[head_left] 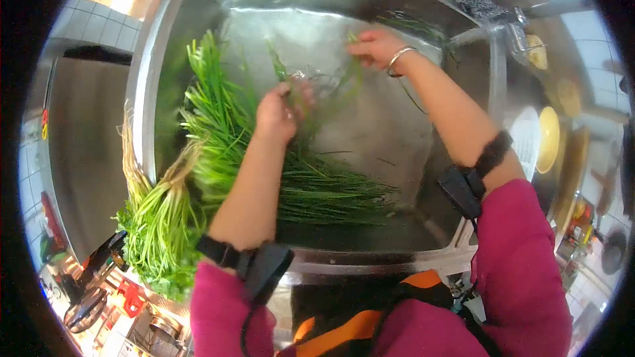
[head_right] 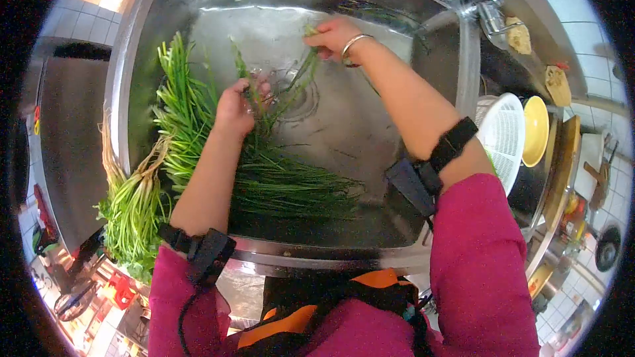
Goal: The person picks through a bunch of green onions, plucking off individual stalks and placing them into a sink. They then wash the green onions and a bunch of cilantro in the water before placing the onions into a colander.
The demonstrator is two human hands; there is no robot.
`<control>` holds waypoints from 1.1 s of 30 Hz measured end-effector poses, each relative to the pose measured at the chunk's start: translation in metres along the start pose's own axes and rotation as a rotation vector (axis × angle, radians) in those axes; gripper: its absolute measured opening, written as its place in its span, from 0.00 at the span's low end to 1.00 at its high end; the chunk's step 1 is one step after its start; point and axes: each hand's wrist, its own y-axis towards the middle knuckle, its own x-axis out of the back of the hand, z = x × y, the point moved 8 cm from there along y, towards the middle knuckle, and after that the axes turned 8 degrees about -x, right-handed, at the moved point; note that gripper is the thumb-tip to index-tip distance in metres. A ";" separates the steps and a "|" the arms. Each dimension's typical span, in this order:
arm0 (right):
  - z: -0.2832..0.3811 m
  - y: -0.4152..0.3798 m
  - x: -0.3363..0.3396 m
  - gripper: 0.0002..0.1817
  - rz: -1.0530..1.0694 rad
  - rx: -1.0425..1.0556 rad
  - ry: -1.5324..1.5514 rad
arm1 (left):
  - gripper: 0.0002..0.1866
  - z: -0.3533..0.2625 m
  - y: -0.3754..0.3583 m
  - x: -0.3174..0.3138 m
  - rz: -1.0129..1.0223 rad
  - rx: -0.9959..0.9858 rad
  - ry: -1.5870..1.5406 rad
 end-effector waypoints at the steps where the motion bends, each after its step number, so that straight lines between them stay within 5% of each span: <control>1: 0.005 -0.006 0.015 0.11 -0.126 0.081 -0.281 | 0.10 0.001 0.002 -0.010 0.187 0.053 -0.036; 4: 0.040 -0.057 0.087 0.13 -0.637 0.249 -0.814 | 0.10 0.003 -0.001 -0.008 0.123 0.069 0.068; 6: 0.059 -0.103 0.135 0.13 -0.823 0.226 -0.790 | 0.10 0.004 0.003 -0.004 0.126 0.069 0.087; 8: 0.071 -0.140 0.172 0.12 -0.766 0.347 -0.471 | 0.11 0.002 -0.001 -0.010 0.136 0.069 0.108; 11: 0.092 -0.159 0.144 0.12 -0.373 0.426 -0.349 | 0.12 -0.005 -0.014 -0.024 0.073 0.051 -0.009; 13: 0.091 -0.144 0.089 0.12 -0.141 0.265 -0.395 | 0.13 -0.003 -0.007 -0.032 0.254 0.027 0.046; 17: 0.037 -0.077 -0.004 0.13 0.139 0.030 -0.220 | 0.14 0.013 -0.015 -0.041 0.214 0.043 0.373; 21: 0.005 -0.045 -0.042 0.14 0.237 -0.050 -0.018 | 0.13 0.019 -0.024 -0.038 0.237 0.024 0.232; 30: 0.024 -0.038 -0.037 0.12 0.202 0.194 -0.397 | 0.13 0.018 -0.022 -0.038 0.339 0.077 0.361; 33: 0.040 -0.049 0.007 0.10 -0.027 0.116 -0.615 | 0.10 0.019 -0.021 -0.033 0.254 0.156 0.315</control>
